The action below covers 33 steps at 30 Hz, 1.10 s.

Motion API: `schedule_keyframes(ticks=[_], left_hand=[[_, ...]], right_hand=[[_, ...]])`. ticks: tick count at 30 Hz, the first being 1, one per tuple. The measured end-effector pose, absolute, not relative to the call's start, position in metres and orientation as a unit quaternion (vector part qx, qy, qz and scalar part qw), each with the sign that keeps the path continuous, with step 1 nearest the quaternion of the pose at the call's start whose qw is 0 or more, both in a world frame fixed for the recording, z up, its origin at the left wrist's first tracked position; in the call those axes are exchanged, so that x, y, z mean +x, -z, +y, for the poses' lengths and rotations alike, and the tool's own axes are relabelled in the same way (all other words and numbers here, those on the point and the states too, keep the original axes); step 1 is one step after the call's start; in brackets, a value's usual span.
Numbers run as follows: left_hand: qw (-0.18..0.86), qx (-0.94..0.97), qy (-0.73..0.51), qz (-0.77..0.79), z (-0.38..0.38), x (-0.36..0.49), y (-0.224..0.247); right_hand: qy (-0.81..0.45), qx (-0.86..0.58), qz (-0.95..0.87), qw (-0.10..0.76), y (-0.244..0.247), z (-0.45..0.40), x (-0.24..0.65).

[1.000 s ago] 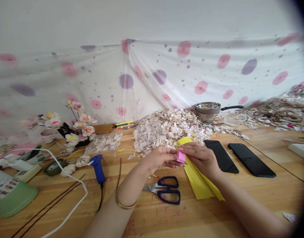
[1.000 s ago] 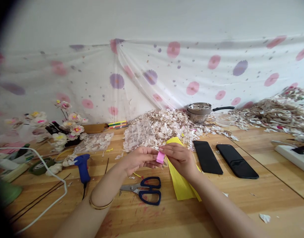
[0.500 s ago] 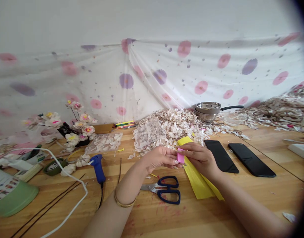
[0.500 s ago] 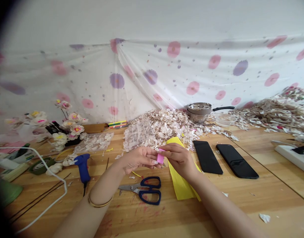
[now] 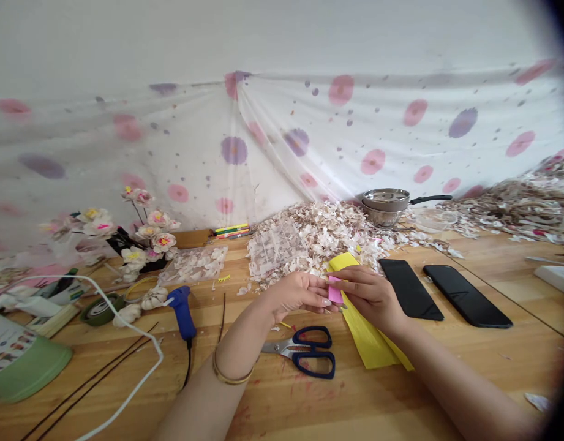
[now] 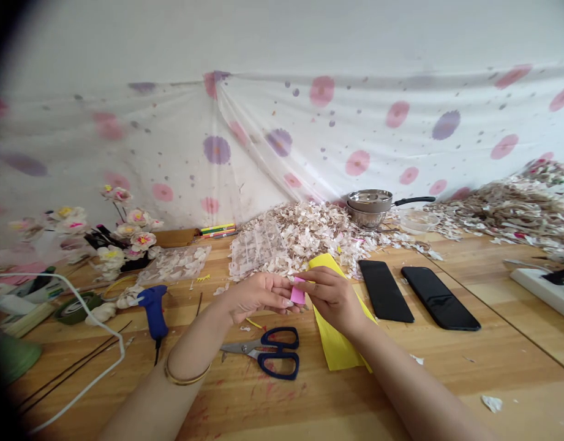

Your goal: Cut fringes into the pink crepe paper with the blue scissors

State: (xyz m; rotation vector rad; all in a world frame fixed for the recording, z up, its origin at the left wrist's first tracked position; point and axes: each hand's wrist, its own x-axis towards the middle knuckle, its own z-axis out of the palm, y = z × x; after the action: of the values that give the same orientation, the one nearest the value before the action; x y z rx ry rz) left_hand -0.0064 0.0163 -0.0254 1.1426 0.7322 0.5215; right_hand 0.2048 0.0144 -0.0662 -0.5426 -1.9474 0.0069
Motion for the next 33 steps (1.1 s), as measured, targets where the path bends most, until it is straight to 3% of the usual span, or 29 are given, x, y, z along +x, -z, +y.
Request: schedule_keyframes(ticks=[24,33], left_hand=[[0.757,0.522,-0.229,0.32,0.0187,-0.0069,0.0314],[0.762,0.518,-0.222,0.319,0.0193,-0.0092,0.03]], right_hand=[[-0.072,-0.228,-0.813,0.532,0.0657,0.0131,0.2039],[-0.034,-0.216,-0.829,0.514,0.0642,0.013,0.2047]])
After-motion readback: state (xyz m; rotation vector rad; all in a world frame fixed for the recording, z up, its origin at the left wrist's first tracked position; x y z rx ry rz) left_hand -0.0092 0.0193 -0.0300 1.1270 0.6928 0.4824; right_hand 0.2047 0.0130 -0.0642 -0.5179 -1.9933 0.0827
